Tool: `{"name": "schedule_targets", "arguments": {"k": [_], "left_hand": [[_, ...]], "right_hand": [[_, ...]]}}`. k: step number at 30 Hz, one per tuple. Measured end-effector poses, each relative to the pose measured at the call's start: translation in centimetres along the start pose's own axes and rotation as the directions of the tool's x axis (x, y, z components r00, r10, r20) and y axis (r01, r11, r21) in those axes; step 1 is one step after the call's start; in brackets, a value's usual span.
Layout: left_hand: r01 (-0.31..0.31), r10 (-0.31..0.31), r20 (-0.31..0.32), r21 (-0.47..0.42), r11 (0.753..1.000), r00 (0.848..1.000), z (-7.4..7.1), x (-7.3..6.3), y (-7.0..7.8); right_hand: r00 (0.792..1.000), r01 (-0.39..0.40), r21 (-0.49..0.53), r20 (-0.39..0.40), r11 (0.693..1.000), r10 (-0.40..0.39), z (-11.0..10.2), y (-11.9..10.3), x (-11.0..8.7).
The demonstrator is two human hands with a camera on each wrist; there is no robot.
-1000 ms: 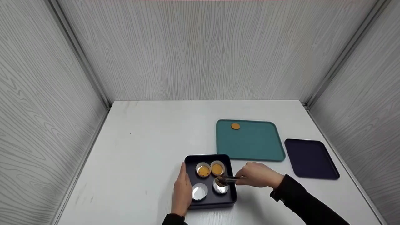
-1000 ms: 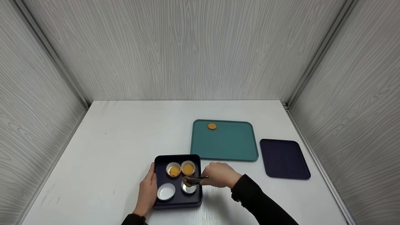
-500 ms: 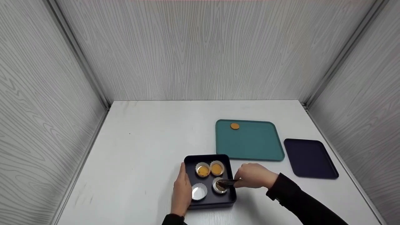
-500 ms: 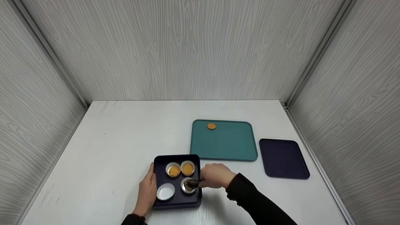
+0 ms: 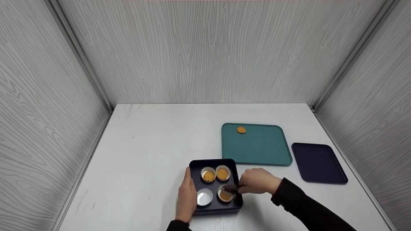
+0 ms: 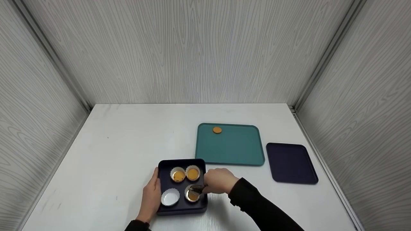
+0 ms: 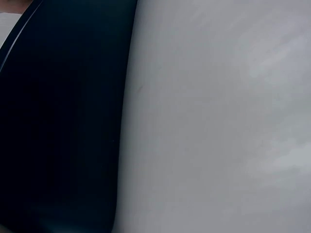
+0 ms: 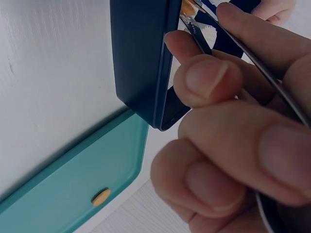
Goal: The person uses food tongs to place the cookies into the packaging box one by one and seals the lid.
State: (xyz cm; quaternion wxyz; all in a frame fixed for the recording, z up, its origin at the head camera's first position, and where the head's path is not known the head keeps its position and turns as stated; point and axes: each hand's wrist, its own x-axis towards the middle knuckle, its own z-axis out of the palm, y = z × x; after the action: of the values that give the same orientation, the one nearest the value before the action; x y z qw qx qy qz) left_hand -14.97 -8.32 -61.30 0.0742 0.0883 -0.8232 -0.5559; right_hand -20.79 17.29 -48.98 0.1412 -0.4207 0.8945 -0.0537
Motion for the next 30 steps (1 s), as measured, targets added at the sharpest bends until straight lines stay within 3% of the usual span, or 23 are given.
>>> {"name": "schedule_targets", "arguments": {"k": [9,16,24,30], "left_hand": [[-0.015,0.015,-0.012,0.004,1.0,1.0,0.09,-0.03,-0.17],[0.007,-0.007,0.003,-0.004,1.0,1.0,0.12,0.02,-0.21],[0.022,-0.022,0.006,0.005,1.0,1.0,0.08,-0.01,-0.14],[-0.008,0.008,-0.004,-0.008,1.0,1.0,0.1,0.09,-0.09]], "right_hand": [[1.0,-0.004,0.01,0.0,1.0,0.004,0.23,0.14,0.14],[1.0,-0.031,0.034,0.0,0.999,0.031,0.11,0.19,0.12],[0.998,-0.016,0.032,-0.065,0.999,0.019,-0.3,0.6,-0.03],[0.996,-0.018,0.045,-0.086,0.999,0.022,-0.67,0.75,-0.31]]}}
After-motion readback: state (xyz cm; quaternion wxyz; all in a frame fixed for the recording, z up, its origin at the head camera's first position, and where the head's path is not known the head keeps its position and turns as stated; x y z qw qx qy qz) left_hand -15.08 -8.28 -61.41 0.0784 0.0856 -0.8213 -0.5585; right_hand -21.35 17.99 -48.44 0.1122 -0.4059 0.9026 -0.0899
